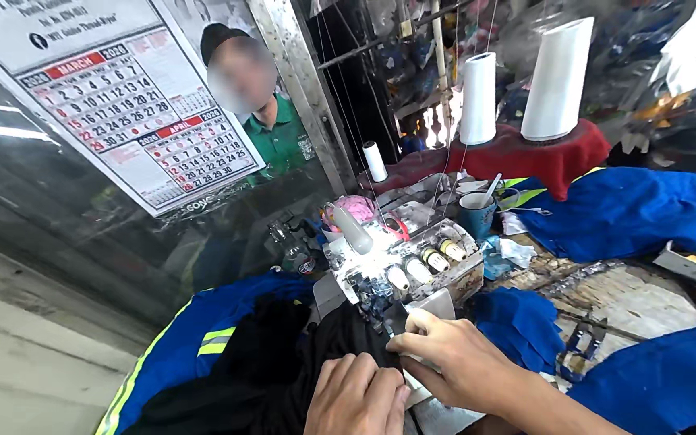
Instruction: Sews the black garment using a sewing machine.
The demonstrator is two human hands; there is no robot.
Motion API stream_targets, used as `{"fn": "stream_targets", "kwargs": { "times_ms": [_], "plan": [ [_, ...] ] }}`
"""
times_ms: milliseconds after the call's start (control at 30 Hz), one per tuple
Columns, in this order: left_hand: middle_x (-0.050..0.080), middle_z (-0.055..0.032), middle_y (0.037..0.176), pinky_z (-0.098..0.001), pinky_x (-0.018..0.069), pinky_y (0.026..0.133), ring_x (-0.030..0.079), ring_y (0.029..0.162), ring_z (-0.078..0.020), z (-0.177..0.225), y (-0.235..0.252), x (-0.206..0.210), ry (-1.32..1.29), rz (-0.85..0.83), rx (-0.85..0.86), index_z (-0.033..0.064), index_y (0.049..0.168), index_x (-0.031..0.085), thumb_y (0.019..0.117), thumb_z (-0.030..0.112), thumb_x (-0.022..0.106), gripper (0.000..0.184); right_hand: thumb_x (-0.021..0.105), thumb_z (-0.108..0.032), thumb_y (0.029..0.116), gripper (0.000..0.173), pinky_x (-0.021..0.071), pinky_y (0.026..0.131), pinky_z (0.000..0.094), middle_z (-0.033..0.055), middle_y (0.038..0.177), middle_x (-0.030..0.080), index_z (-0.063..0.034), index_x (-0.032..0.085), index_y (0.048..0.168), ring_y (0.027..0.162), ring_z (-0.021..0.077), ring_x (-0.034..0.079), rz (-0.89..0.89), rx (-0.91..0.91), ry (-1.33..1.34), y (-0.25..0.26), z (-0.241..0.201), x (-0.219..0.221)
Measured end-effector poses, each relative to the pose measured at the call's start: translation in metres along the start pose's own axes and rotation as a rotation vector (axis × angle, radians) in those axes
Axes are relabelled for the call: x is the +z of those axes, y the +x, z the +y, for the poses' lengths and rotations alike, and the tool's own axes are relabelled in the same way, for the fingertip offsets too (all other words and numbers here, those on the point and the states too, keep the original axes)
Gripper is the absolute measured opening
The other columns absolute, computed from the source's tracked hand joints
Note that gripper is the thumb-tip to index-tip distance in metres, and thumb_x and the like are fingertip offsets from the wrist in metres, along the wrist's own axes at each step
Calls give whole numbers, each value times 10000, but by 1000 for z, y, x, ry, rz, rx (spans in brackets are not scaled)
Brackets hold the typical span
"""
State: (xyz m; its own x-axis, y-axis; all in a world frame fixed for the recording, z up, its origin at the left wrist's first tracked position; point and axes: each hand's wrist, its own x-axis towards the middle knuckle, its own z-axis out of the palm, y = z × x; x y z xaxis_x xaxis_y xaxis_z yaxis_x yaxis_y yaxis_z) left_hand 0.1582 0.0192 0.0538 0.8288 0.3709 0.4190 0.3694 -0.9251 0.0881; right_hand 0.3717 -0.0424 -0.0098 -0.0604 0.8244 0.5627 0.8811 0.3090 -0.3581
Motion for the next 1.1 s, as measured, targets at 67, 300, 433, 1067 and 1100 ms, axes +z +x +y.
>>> {"fn": "stream_targets", "kwargs": {
  "times_ms": [67, 300, 433, 1067, 1100],
  "plan": [
    [631, 13, 835, -370, 478, 843, 615, 839, -155, 0, -1, 0, -12, -3, -5, 196, 985, 755, 1014, 347, 599, 219, 493, -399, 1054, 258, 478, 519, 343, 11, 901, 578, -311, 684, 1204, 686, 140, 591, -19, 6, -25, -2, -1, 0],
    [627, 19, 830, -365, 474, 849, 611, 840, -145, -1, 0, 1, -38, 11, -14, 204, 981, 757, 1013, 356, 602, 219, 469, -365, 1062, 270, 485, 507, 361, 27, 926, 584, -320, 665, 1243, 687, 164, 605, -99, -13, -56, -4, 0, -11],
    [630, 12, 830, -381, 477, 876, 617, 845, -158, 2, 1, 8, -25, -14, -18, 201, 969, 756, 1013, 356, 596, 227, 466, -326, 1060, 294, 468, 487, 358, 29, 920, 575, -349, 653, 1286, 658, 165, 588, -97, -23, -68, -4, 3, -12],
    [636, 36, 849, -407, 460, 865, 606, 854, -159, -1, 15, 29, 134, 75, -124, 221, 929, 758, 964, 339, 603, 198, 478, -300, 1049, 252, 456, 479, 362, 52, 977, 571, -295, 656, 1227, 670, 185, 586, -197, -80, -89, 7, 4, -23],
    [636, 36, 855, -406, 461, 863, 606, 859, -160, -1, 15, 30, 133, 84, -128, 226, 932, 761, 962, 341, 607, 195, 476, -308, 1050, 252, 454, 478, 360, 49, 972, 569, -301, 653, 1231, 668, 182, 585, -198, -77, -95, 7, 5, -24]
  ]
}}
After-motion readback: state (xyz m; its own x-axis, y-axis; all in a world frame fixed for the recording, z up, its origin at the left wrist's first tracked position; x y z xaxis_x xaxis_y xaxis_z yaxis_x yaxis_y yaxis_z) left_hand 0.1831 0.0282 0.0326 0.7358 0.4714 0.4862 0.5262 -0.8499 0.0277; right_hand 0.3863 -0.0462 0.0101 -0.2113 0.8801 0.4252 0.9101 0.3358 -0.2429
